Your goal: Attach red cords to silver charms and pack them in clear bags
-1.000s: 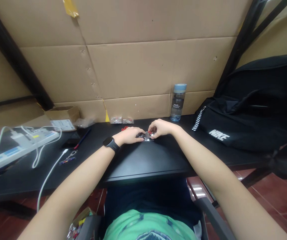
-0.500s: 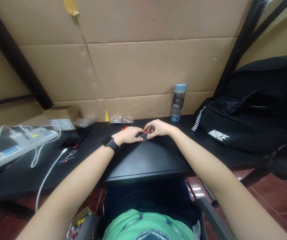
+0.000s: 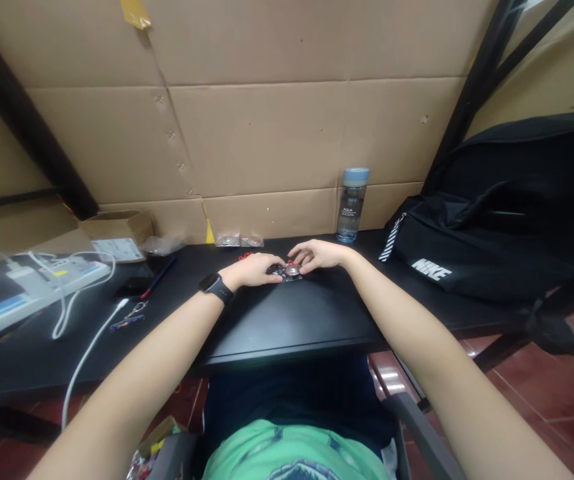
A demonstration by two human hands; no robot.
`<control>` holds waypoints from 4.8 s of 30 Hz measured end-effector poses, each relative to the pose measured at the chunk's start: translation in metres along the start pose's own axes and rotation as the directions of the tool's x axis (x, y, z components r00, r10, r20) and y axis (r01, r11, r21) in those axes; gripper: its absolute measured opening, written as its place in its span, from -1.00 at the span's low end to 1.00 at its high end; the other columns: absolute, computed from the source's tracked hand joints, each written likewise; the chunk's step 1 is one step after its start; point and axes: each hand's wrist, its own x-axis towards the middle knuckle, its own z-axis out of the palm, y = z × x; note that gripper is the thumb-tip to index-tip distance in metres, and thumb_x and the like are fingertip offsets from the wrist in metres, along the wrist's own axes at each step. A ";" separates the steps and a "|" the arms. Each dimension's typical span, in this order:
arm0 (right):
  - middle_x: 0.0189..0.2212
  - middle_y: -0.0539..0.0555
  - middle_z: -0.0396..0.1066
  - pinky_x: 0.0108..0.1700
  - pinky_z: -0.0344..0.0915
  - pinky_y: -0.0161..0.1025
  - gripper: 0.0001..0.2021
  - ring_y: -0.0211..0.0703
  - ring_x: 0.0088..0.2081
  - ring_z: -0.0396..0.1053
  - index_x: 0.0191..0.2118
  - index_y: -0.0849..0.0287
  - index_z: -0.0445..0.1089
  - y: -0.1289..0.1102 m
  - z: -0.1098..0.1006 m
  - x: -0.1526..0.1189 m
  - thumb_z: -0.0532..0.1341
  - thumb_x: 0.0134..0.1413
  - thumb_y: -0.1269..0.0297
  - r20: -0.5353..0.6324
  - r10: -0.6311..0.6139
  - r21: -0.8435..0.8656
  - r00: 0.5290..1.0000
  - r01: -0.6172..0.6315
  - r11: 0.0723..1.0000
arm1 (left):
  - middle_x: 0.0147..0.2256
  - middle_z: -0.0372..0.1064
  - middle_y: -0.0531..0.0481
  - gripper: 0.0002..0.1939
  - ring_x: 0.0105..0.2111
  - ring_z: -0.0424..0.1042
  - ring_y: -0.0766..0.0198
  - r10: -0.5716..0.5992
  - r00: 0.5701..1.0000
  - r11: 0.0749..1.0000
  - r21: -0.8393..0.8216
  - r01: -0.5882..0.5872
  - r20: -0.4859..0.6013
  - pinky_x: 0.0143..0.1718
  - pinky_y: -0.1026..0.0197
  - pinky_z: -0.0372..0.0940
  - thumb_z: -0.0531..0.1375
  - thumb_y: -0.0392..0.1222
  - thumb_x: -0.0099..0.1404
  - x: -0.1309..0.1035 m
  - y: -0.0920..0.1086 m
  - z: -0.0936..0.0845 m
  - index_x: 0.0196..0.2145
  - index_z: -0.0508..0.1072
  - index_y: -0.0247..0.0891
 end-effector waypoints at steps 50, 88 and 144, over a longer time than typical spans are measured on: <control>-0.28 0.09 0.65 -0.17 0.40 -0.27 -0.66 -0.14 -0.26 0.56 -0.13 0.18 0.64 0.008 0.003 0.007 0.45 -0.07 0.18 -0.093 -0.126 -0.156 0.988 0.111 0.981 | 0.08 0.51 -0.09 -0.59 0.04 0.50 0.07 0.022 1.000 0.999 -0.023 -0.022 0.013 0.05 0.19 0.31 0.26 -0.01 0.37 -0.002 -0.002 -0.002 0.11 0.49 -0.20; -0.30 0.03 0.62 -0.31 0.22 -0.33 -0.63 -0.24 -0.38 0.40 -0.10 0.10 0.68 0.006 0.013 0.015 0.50 -0.10 0.14 -0.101 -0.280 -0.325 0.955 0.234 0.916 | 0.03 0.55 -0.12 -0.55 -0.04 0.54 0.08 -0.004 0.999 0.999 -0.033 0.006 0.038 -0.05 0.22 0.33 0.18 0.12 0.41 -0.004 -0.001 -0.009 0.09 0.52 -0.21; -0.37 0.05 0.63 -0.21 0.35 -0.32 -0.72 -0.18 -0.34 0.54 -0.12 0.18 0.62 -0.002 0.028 0.020 0.43 -0.03 0.34 -0.223 -0.194 -0.265 0.955 0.132 0.955 | -0.14 0.60 -0.02 -0.64 -0.25 0.57 0.19 -0.075 0.995 0.994 -0.088 0.069 -0.067 -0.17 0.24 0.37 0.05 -0.07 0.47 -0.002 -0.010 -0.007 0.08 0.52 -0.18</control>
